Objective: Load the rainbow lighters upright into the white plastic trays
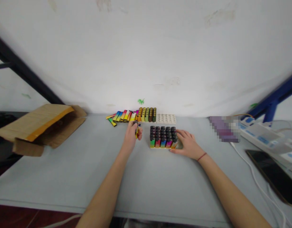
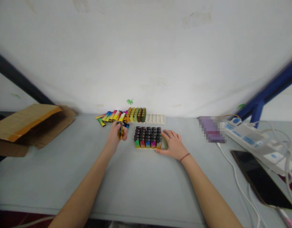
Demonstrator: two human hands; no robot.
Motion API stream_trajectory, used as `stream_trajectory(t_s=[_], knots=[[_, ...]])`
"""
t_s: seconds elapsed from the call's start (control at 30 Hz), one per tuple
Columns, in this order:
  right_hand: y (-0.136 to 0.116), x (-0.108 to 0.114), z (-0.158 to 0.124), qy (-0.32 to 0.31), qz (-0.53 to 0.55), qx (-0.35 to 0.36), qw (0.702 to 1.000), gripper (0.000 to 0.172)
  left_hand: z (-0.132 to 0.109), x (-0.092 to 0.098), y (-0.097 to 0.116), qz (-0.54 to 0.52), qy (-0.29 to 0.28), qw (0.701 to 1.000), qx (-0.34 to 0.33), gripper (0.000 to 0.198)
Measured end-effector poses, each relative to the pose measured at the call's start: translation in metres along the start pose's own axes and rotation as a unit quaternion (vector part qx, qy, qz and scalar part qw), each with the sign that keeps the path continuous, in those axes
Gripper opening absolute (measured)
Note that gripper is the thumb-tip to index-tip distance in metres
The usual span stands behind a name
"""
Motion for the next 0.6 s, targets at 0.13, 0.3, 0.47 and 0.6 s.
stream_trajectory(t_s=[0.13,0.3,0.47,0.6], knots=[[0.0,0.0,0.0,-0.001,0.003,0.002,1.0,0.075,-0.006,0.004,0.009,0.137,-0.059,0.983,-0.108,0.033],[0.0,-0.001,0.001,0.0,0.024,-0.003,1.0,0.081,-0.006,0.003,0.006,0.166,-0.075,0.974,-0.135,0.046],[0.0,-0.002,0.005,0.003,0.079,-0.001,0.997,0.081,0.005,0.011,-0.005,0.235,-0.038,0.966,-0.097,0.051],[0.006,0.002,0.007,0.01,0.115,0.004,0.993,0.072,0.017,0.045,-0.007,0.335,0.076,0.937,-0.056,0.049]])
Point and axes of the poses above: each hand's wrist, its own z-axis towards the middle knuckle, its own x-axis out of the back of the hand, y = z × x, the point moved 2 cm from there along z, towards the middle knuckle, and after that the axes turned 3 degrees about z, right-handed, at the moved point
